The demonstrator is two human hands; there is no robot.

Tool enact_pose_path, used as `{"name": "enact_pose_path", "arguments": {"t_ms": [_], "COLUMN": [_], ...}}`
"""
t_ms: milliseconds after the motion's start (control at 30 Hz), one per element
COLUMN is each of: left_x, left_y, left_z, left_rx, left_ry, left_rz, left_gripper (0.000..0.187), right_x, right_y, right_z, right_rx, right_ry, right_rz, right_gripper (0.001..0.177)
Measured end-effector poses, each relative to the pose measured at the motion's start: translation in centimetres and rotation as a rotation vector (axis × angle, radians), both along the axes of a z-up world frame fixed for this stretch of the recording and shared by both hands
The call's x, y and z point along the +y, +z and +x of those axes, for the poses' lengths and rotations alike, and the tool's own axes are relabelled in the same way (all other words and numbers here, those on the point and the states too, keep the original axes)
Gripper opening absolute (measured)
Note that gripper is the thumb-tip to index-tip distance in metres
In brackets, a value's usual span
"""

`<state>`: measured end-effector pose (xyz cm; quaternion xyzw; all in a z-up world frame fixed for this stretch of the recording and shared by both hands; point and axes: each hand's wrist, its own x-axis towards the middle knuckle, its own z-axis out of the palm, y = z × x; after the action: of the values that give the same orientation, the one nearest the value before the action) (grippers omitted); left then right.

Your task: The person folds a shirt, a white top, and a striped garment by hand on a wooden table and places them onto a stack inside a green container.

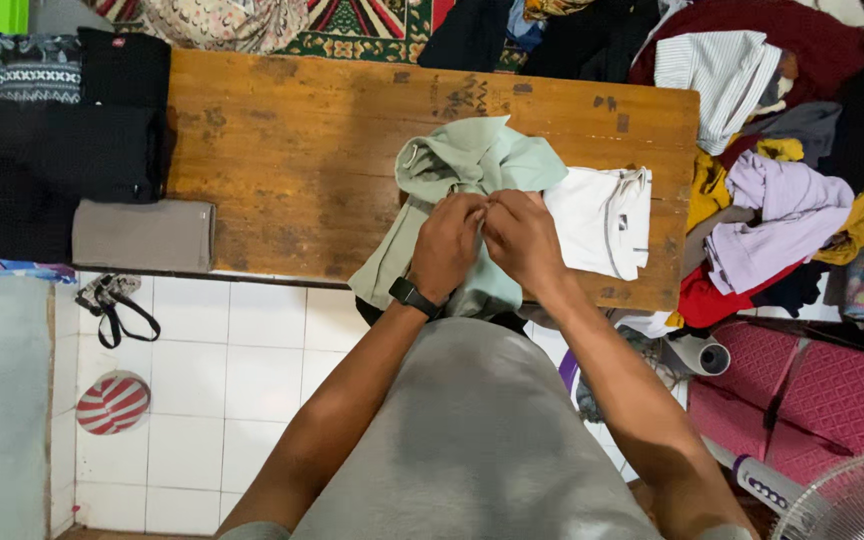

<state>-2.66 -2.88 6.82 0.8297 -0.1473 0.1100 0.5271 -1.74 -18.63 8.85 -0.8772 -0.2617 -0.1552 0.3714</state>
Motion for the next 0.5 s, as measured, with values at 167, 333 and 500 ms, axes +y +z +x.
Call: {"name": "enact_pose_path", "arguments": {"t_ms": [167,333,500], "left_x": [2.0,4.0,4.2], "left_y": [-0.9,-1.2,-3.0], "left_z": [1.3,2.8,2.6], "left_rx": [0.246,0.252,0.321], "left_ry": [-0.116,-0.277,-0.231], "left_rz": [-0.233,-0.134,-0.176], "left_gripper": [0.013,0.014,0.013], "right_x": [-1.2,-1.0,0.2], "right_y": [0.6,-0.2,-4.2], "right_z": [0.6,0.6,-0.6], "right_rx": [-0.212,-0.26,0.323], "right_ry": [0.073,0.084,-0.224], "right_rz": [-0.144,-0.091,0.213], "right_gripper": [0.017,0.019,0.026]}}
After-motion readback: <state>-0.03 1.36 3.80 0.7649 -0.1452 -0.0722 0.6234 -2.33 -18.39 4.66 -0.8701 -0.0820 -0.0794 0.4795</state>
